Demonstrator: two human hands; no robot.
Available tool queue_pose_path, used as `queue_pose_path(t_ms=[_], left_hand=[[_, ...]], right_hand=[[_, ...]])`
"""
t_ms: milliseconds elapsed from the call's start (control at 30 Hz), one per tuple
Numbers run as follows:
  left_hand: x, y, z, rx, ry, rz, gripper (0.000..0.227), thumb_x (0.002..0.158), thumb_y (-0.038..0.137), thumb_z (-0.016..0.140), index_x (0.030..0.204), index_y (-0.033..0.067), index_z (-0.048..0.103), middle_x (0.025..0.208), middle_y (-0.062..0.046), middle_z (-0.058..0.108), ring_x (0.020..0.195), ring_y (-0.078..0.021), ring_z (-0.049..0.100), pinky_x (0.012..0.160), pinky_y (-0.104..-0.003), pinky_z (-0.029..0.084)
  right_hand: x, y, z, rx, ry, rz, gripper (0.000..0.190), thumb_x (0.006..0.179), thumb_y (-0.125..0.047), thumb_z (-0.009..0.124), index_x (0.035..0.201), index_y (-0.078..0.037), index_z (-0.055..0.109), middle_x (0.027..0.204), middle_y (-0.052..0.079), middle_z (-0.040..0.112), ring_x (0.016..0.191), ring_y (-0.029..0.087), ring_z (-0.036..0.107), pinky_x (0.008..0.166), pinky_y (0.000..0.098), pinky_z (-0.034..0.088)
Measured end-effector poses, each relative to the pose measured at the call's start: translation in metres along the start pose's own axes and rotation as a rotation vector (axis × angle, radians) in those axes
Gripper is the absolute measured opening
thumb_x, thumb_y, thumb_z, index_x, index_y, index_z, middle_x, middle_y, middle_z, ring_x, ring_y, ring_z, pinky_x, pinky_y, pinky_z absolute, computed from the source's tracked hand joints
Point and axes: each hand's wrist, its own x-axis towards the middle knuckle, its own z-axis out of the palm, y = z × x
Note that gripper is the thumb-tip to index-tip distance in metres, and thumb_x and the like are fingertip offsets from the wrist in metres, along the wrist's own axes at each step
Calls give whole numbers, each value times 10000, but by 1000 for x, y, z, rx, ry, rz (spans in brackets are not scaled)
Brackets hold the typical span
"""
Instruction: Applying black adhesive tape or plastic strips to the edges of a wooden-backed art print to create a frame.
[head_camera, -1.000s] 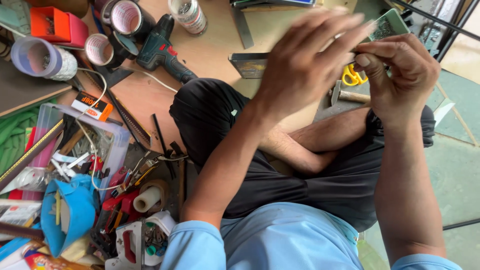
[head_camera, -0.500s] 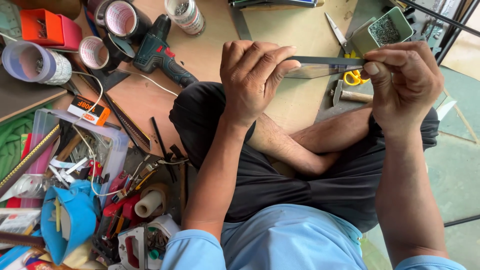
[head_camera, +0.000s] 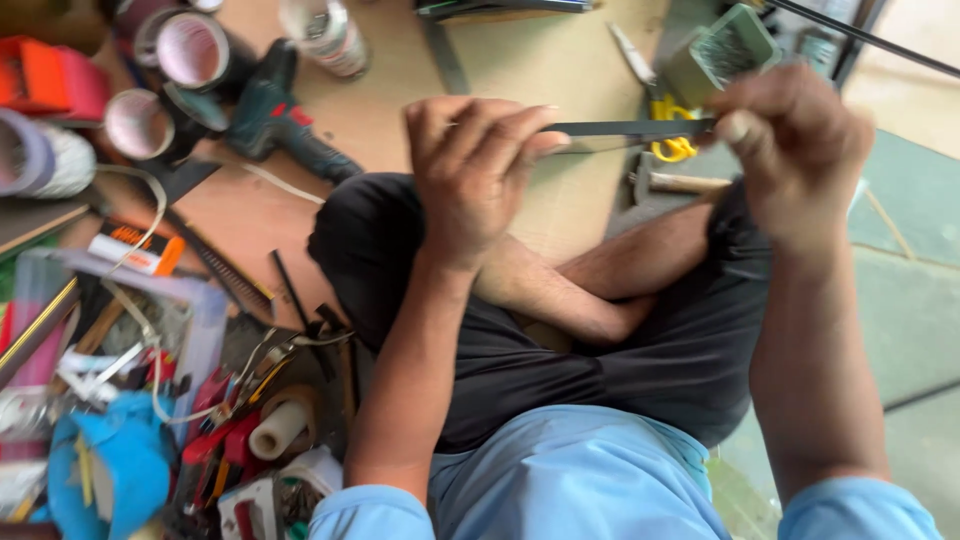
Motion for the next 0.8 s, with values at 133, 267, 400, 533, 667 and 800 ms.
queue_pose_path(t_ms=[133,267,400,533,667,800], left_hand=[[4,8,-7,6,-24,-44,277,950,444,737,1100,212,769,940,106,682,953,-146,510,923,-325,393],[5,13,-7,-4,-24,-81,315,975,447,724,1166,201,771,967,109,687,991,-154,500,948,-317,395],[12,15,-10,46,-65,-77,279,933,449,760,1126,248,778,982,111,690,1006,-139,513,965,-326,374],[12,17,-6,94,-48,-73,297,852,437,808,1074,242,776,959,92,673,998,-148,515,942,-342,368],[9,18,6,-9,-33,-110,287,868,401,829,1098,236,779,973,104,668,1020,-145,514,893,-267,422],[13,24,12,-40,-67,-108,282,862,373,843,1092,224,780,966,114,664,1010,-149,507,890,-289,418]], right_hand=[[29,62,-55,87,111,40,171,1227,-64,725,1063,-20,702,925,71,698,810,119,708,721,254,594],[33,177,-97,-295,104,9,142,1015,25,658,1114,-32,742,1006,91,728,878,143,681,763,290,550],[32,222,-82,-860,-84,-123,190,858,-66,786,1027,-153,805,1121,84,699,1096,274,604,906,413,493],[26,275,-88,-1019,-198,-85,196,813,-186,825,1005,-223,814,1151,67,640,1198,328,511,1044,450,423],[14,258,-82,-1059,-171,-71,191,821,-168,816,1007,-212,810,1147,39,637,1204,298,522,1069,433,421],[3,253,-89,-1005,-78,-97,125,906,-112,769,1028,-128,744,1194,46,635,1198,273,539,1072,397,422]])
